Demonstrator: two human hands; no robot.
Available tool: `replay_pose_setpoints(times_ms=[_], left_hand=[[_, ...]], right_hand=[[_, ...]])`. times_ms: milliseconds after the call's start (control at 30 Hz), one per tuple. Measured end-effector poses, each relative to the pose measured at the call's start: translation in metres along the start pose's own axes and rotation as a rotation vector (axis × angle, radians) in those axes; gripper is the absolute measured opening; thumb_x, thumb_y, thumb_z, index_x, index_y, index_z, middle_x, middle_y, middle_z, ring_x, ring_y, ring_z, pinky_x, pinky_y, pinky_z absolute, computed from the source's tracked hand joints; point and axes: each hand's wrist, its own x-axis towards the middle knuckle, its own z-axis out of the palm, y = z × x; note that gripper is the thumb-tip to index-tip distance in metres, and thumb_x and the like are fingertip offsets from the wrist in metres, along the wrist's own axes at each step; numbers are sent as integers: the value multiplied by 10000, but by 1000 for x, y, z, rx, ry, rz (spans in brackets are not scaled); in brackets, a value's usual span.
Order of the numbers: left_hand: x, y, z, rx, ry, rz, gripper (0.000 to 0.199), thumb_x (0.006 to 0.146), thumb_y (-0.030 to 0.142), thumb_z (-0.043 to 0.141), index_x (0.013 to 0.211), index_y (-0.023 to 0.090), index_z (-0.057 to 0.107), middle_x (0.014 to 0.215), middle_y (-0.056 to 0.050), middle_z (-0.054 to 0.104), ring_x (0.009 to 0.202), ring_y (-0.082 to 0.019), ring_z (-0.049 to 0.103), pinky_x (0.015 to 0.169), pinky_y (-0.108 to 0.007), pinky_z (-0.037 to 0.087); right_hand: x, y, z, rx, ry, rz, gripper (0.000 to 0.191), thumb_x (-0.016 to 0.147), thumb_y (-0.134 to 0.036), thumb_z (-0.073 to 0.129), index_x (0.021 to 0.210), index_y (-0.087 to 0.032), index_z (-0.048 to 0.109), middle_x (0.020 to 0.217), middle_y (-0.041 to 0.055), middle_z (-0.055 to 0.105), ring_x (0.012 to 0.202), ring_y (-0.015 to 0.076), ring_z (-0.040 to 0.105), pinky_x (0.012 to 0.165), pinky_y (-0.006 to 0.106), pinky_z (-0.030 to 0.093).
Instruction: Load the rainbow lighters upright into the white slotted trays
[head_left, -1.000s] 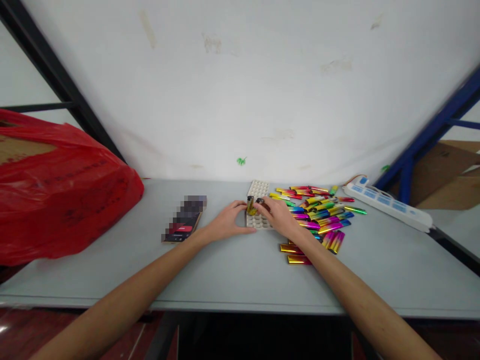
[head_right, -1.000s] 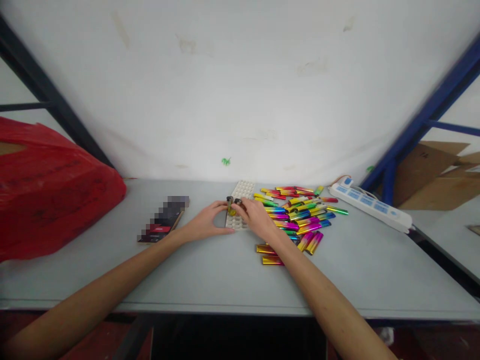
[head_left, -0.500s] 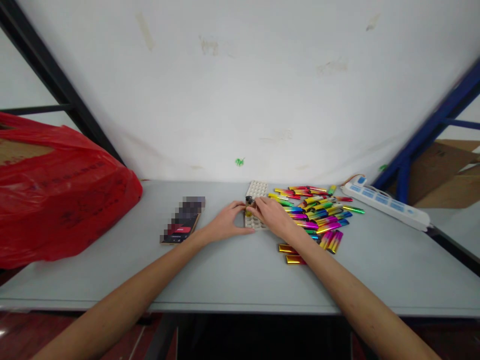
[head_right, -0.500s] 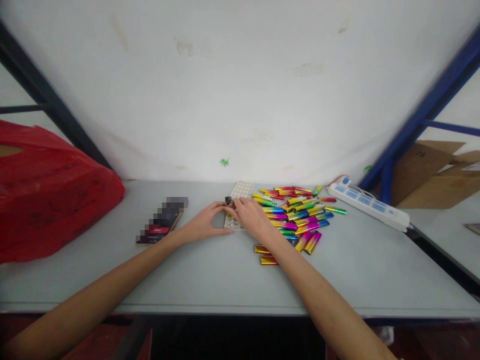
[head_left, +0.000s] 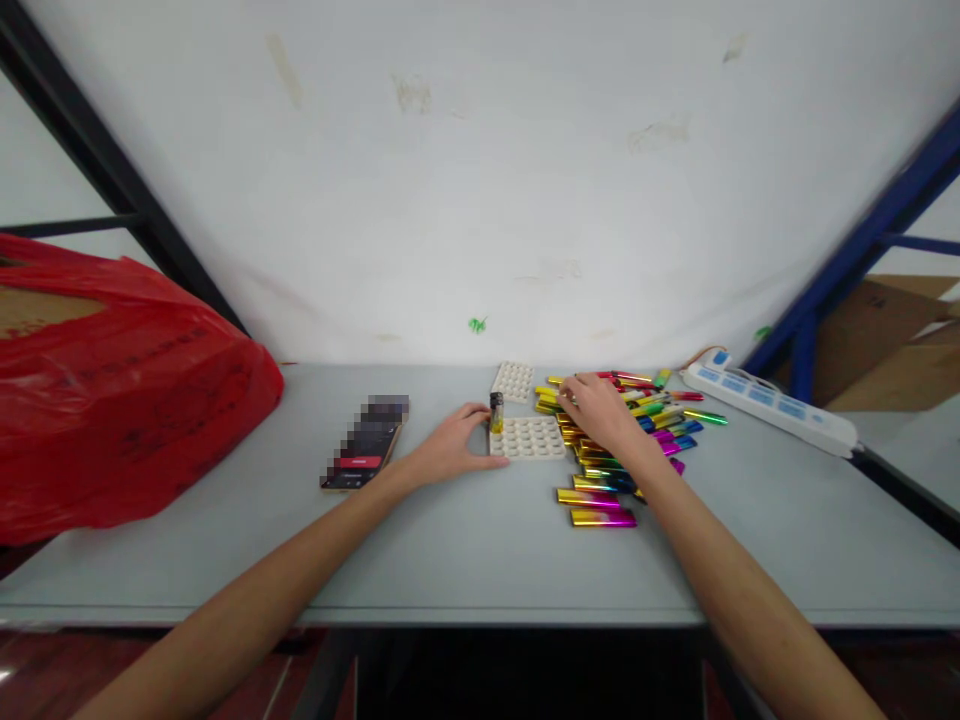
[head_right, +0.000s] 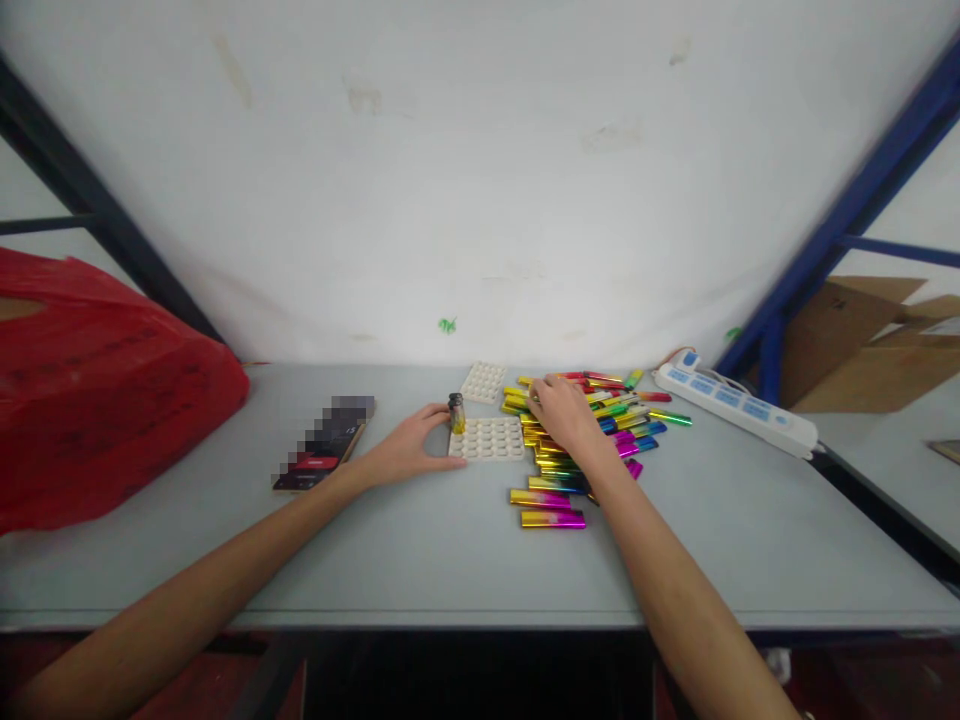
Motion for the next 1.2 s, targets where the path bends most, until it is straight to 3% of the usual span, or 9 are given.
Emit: replay_pose_setpoints(times_ms=[167, 367, 567, 633, 733, 833, 933, 1100, 1200], left_hand=[[-1, 1, -1, 5, -9, -14, 797, 841, 736, 861, 1420, 210, 709, 1566, -159, 638, 1463, -393, 621, 1309, -526, 481], [-1, 0, -1, 5, -11, -9, 775, 850, 728, 855, 1406, 210, 709, 1563, -165, 638, 1463, -391, 626, 1313, -524, 476], [-1, -2, -1, -7, -10, 9, 747, 857, 726, 852, 1385, 217, 711, 1554, -165, 643, 1450, -391, 634, 1306, -537, 482], [-1, -2, -1, -4, -8, 8, 747, 854, 731, 853, 1383, 223, 711, 1549, -158, 647, 1442, -390, 640, 1300, -535, 490], [-1, -1, -1, -5, -4, 13, 743, 859, 725, 852, 1388, 224, 709, 1538, -154, 652, 1439, -386, 642, 1296, -528, 497], [-1, 0, -1, -2, -7, 13, 749, 871, 724, 844, 1401, 215, 700, 1543, -162, 643, 1445, -386, 633, 1304, -528, 485], [-1, -1, 0, 8, -15, 9, 766, 878, 732, 837, 1415, 206, 689, 1547, -165, 634, 1450, -381, 625, 1310, -517, 474], [-1, -2, 1, 6, -10, 25, 750, 878, 704, 851, 1411, 205, 682, 1533, -166, 642, 1440, -379, 631, 1304, -527, 480], [0, -2, 1, 0, -10, 25, 746, 875, 699, 856, 1409, 207, 683, 1532, -164, 645, 1444, -383, 630, 1305, -531, 479]], right_hand=[[2, 34, 9, 69, -81, -12, 202, 1116, -318, 670, 1165, -168, 797, 1218, 154, 822, 1132, 300, 763, 975, 362, 534], [6, 42, 18, 131, -80, -83, 195, 1107, -296, 673, 1155, -162, 807, 1212, 154, 830, 1147, 294, 757, 1016, 362, 528], [2, 37, 17, 230, 96, -64, 130, 1080, -231, 652, 1184, -173, 706, 1155, 156, 808, 1015, 288, 756, 888, 353, 524], [1, 33, 13, 335, 188, -13, 172, 1114, -300, 591, 1222, -188, 665, 979, 103, 799, 852, 272, 734, 783, 334, 491], [2, 25, 8, 538, 305, 46, 343, 1108, -538, 579, 1185, -215, 666, 717, -8, 667, 638, 222, 603, 689, 314, 420], [4, 16, 6, 762, 354, 94, 525, 997, -759, 636, 947, -238, 653, 642, -50, 531, 603, 179, 487, 654, 306, 380], [5, 3, 6, 970, 307, 105, 640, 922, -861, 645, 746, -263, 502, 648, -47, 483, 639, 166, 465, 643, 303, 387], [1, -25, 6, 1318, 84, 48, 584, 966, -851, 567, 971, -267, 544, 794, -35, 608, 653, 166, 553, 653, 309, 502], [-1, -38, 7, 1341, 20, 56, 554, 977, -832, 562, 1023, -280, 538, 724, -72, 510, 572, 153, 469, 548, 285, 438]])
